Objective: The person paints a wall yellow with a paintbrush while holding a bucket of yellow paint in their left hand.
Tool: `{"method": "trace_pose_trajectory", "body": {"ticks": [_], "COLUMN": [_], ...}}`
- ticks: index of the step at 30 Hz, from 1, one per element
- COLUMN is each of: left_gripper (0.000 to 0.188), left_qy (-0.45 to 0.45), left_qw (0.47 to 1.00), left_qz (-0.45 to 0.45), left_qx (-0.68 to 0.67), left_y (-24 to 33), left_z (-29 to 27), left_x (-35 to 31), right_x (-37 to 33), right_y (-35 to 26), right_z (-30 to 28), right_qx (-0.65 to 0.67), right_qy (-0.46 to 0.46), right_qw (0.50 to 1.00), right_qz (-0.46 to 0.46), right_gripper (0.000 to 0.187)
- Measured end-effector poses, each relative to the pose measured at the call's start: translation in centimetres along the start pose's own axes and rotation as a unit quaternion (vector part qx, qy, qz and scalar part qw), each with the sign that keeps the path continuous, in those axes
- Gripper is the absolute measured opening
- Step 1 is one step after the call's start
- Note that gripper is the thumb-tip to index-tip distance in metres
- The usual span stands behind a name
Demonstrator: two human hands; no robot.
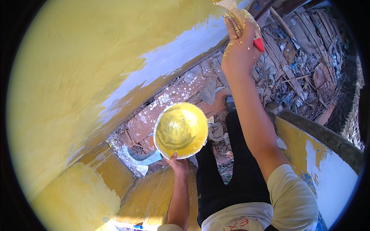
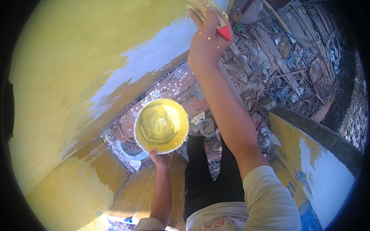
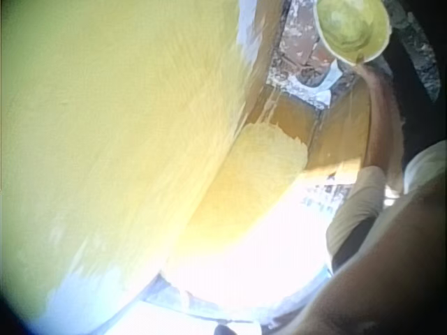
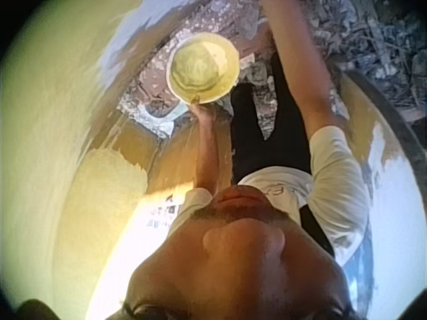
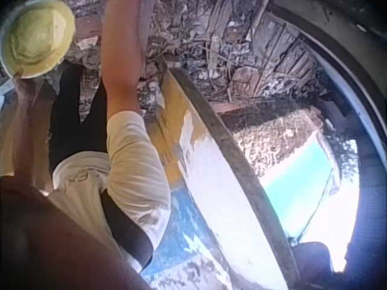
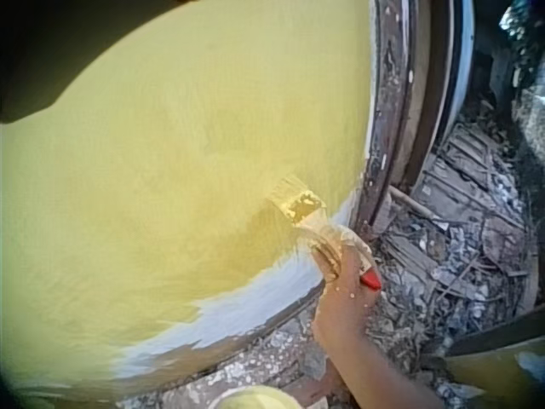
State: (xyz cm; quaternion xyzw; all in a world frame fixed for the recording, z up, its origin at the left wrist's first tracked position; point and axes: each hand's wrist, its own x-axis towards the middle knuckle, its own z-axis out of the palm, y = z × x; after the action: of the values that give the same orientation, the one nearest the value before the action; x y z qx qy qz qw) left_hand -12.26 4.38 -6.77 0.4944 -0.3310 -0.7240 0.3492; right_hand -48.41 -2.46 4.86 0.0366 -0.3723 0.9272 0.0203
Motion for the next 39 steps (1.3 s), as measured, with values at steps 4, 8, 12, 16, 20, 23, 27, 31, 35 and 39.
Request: {"method": "trace_pose_trajectory", "body": {"ticks": [4,8,12,16,20,23,27,31,35,39], "left_gripper": [0.063,0.063,0.063,0.063,0.062,0.062,0.062,0.062,0.061,0.061], "left_qy": [0.005,0.001,0.004,0.001,0.002,-0.008,0.001,0.018,0.016,0.007], "left_qw": [1.000,1.000,1.000,1.000,1.000,1.000,1.000,1.000,1.000,1.000], "left_qz": [-0.001,0.011,0.012,0.016,-0.005,-0.015,0.001,0.012,0.012,0.007], "left_qx": [-0.004,-0.001,0.016,0.011,-0.012,-0.024,-0.008,0.005,0.015,0.019], "left_y": [0.1,-0.2,-0.6,-0.4,0.5,0.8,0.5,0.2,-0.1,-0.1], "left_z": [0.3,-0.3,-1.8,-2.0,-0.2,0.3,0.3,-1.0,-1.6,-2.2], "left_x": [-0.1,0.3,0.3,0.5,-0.2,-0.5,-0.5,-0.2,0.1,0.3], "right_x": [-0.9,-1.5,-1.3,-1.4,-2.0,-2.2,-1.5,-0.3,0.4,0.6], "right_y": [2.8,6.0,7.0,7.6,10.2,11.0,10.2,5.7,1.0,0.9], "right_z": [-2.0,-3.5,-4.8,-4.8,-7.8,-9.9,-9.9,-4.0,-1.2,-2.0], "right_qx": [0.039,-0.061,-0.098,-0.132,-0.172,-0.176,-0.154,-0.113,-0.023,0.036], "right_qy": [0.043,0.019,-0.004,0.006,0.057,0.084,0.103,0.067,0.027,-0.001], "right_qw": [0.997,0.996,0.994,0.990,0.980,0.977,0.979,0.986,0.999,0.998], "right_qz": [0.052,0.068,0.057,0.050,0.081,0.090,0.089,0.105,0.039,0.043], "right_gripper": [0.029,0.032,0.030,0.030,0.029,0.028,0.028,0.027,0.028,0.029]}}
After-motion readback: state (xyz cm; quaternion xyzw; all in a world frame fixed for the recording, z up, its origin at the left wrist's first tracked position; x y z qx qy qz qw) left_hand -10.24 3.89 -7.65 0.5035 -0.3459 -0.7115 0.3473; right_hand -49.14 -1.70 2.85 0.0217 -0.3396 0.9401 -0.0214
